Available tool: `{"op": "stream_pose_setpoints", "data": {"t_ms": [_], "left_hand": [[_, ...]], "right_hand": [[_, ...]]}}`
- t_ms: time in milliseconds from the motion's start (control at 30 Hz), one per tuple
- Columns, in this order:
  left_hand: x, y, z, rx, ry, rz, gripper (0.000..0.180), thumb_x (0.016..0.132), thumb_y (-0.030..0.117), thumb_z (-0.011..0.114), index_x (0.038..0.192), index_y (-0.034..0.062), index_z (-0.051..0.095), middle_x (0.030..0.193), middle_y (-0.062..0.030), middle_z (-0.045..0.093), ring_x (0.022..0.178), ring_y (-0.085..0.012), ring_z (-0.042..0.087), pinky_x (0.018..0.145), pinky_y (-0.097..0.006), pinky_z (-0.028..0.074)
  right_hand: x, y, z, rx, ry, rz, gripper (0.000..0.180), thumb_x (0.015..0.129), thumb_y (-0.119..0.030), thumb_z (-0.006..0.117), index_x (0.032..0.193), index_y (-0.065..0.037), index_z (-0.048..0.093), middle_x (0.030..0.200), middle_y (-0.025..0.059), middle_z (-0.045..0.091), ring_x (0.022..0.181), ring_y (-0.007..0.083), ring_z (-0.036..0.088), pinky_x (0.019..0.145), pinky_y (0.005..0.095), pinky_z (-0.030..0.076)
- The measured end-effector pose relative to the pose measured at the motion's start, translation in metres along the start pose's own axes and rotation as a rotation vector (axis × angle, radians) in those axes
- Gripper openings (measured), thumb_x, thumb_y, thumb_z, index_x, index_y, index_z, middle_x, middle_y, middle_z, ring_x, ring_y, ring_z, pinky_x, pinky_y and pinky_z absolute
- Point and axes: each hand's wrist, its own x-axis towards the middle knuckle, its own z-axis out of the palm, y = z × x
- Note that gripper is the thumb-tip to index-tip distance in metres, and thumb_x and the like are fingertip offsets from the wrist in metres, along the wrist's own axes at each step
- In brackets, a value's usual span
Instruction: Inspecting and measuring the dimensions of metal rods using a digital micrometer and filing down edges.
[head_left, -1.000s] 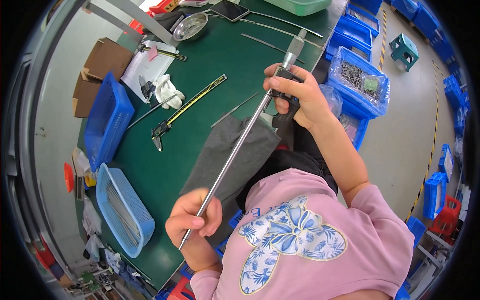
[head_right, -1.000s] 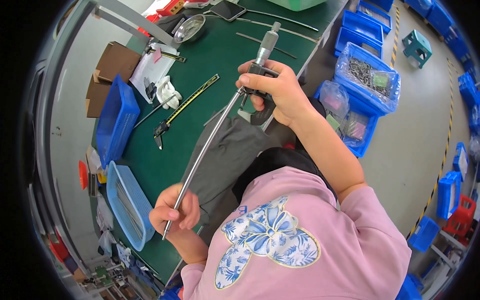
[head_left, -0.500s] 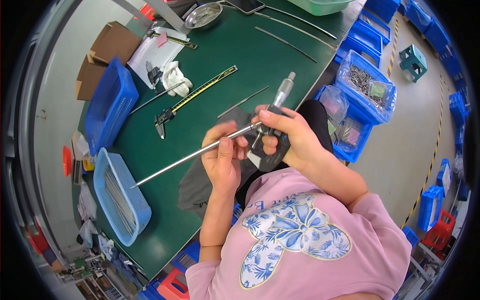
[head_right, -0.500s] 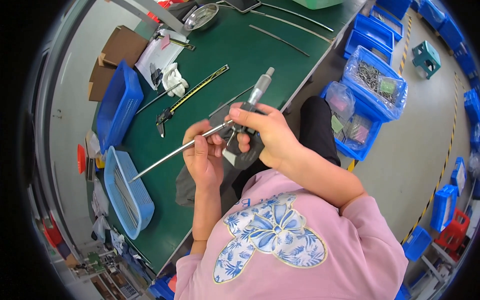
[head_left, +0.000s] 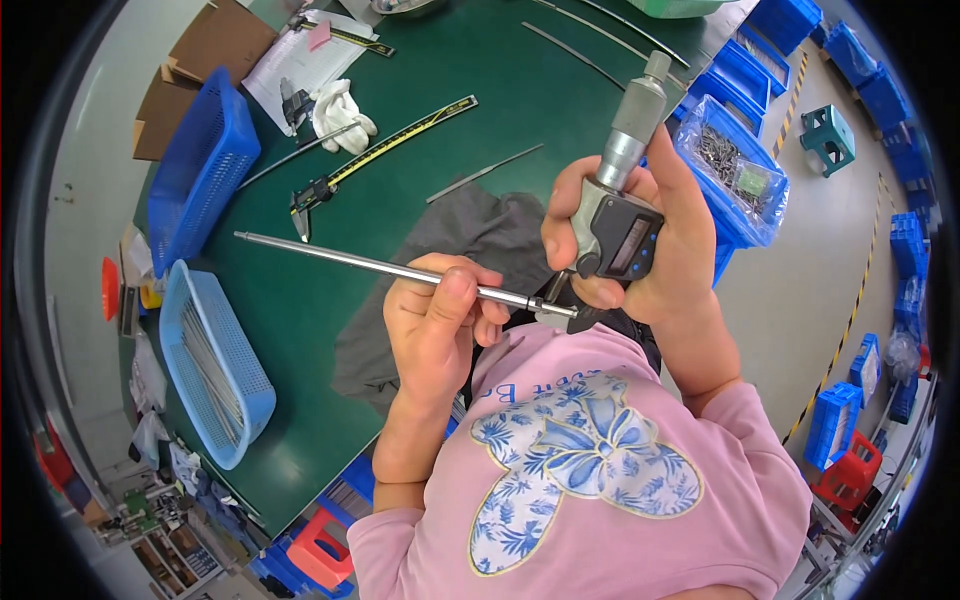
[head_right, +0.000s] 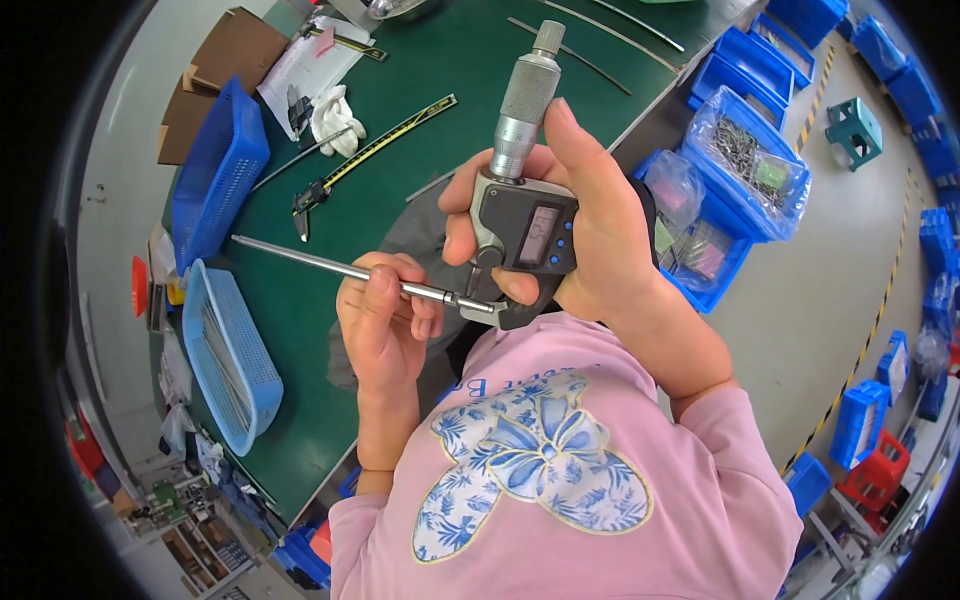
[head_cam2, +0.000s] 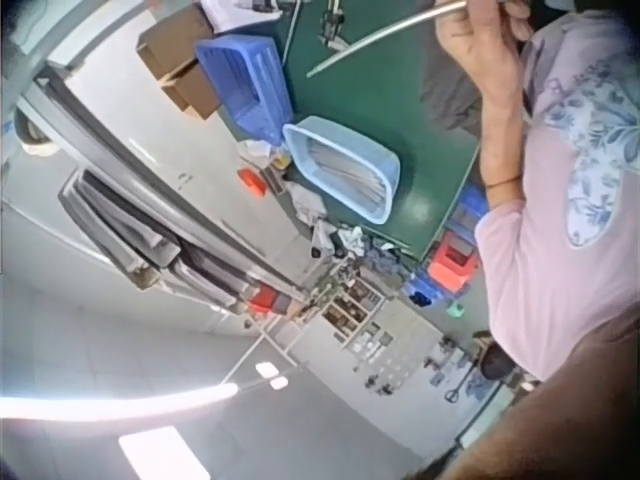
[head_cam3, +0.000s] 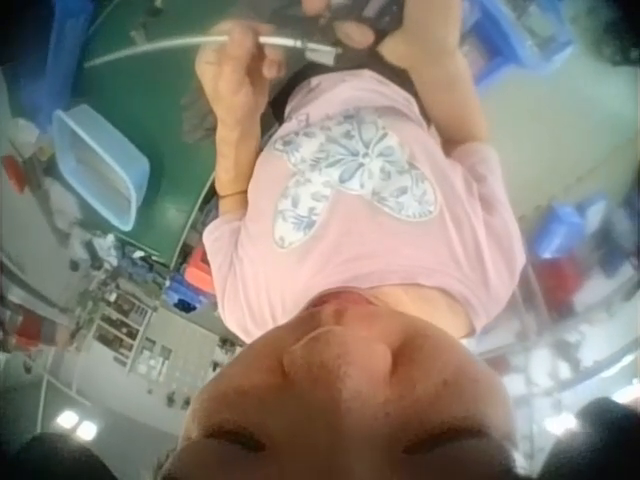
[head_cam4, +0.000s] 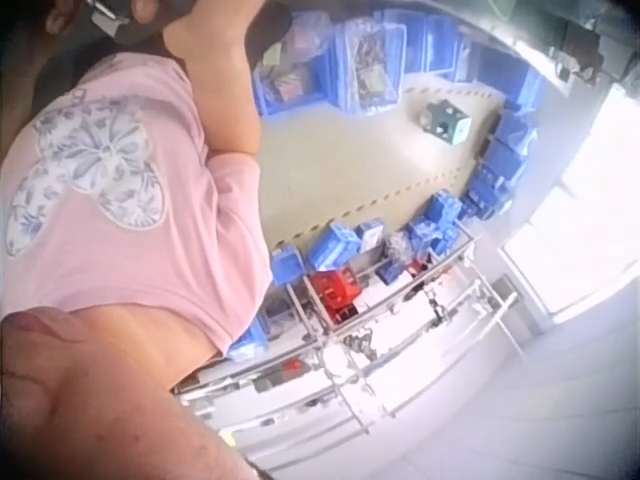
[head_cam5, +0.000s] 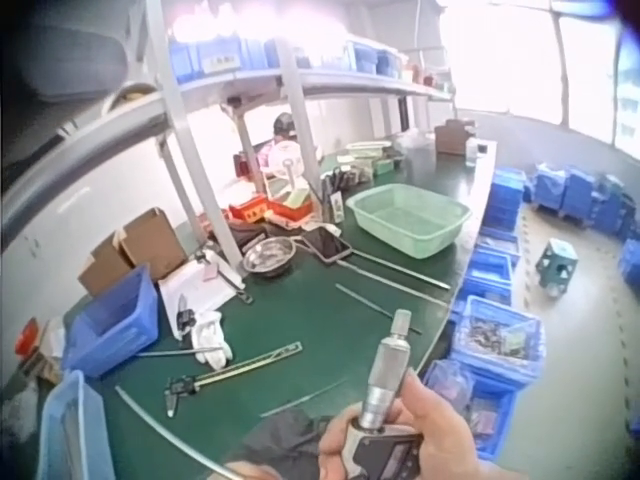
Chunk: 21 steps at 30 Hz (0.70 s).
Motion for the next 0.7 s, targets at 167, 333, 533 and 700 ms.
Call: {"op": "stream_pose_setpoints", "data": {"t_ms": [167, 333, 533, 700], "left_hand": [[-0.002, 0.002, 0.001, 0.025, -0.001, -0.013, 0.022, 0.086, 0.017, 0.050, 0.081, -0.0049, 0.053, 0.059, -0.0101, 0.055, 0.045, -0.0101, 0.047, 0.044, -0.021, 0.040], [-0.003, 0.006, 0.002, 0.035, 0.002, -0.080, 0.022, 0.085, 0.017, 0.051, 0.081, -0.0046, 0.054, 0.058, -0.0090, 0.055, 0.045, -0.0099, 0.047, 0.043, -0.021, 0.039], [-0.003, 0.006, 0.003, 0.055, 0.018, -0.099, 0.022, 0.085, 0.016, 0.051, 0.080, -0.0045, 0.054, 0.058, -0.0087, 0.055, 0.045, -0.0098, 0.047, 0.043, -0.021, 0.040], [-0.003, 0.005, 0.003, 0.061, 0.032, -0.111, 0.020, 0.085, 0.015, 0.051, 0.080, -0.0041, 0.054, 0.058, -0.0087, 0.055, 0.044, -0.0098, 0.047, 0.043, -0.021, 0.041]], "right_hand": [[-0.001, 0.000, 0.003, 0.015, -0.017, 0.010, 0.067, 0.084, -0.056, 0.027, 0.085, 0.005, 0.055, 0.067, 0.0176, 0.058, 0.036, 0.0140, 0.045, 0.034, 0.0200, 0.036], [-0.002, 0.000, 0.007, -0.079, -0.059, -0.010, 0.063, 0.085, -0.051, 0.027, 0.085, 0.005, 0.056, 0.067, 0.0177, 0.059, 0.038, 0.0135, 0.045, 0.034, 0.0194, 0.036], [-0.002, 0.003, 0.009, -0.059, -0.034, 0.000, 0.059, 0.085, -0.048, 0.030, 0.084, 0.005, 0.056, 0.065, 0.0178, 0.058, 0.039, 0.0138, 0.046, 0.033, 0.0199, 0.035], [-0.002, 0.002, 0.010, -0.066, 0.000, -0.018, 0.067, 0.086, -0.054, 0.024, 0.085, 0.008, 0.051, 0.067, 0.0245, 0.055, 0.038, 0.0166, 0.046, 0.030, 0.0197, 0.036]]}}
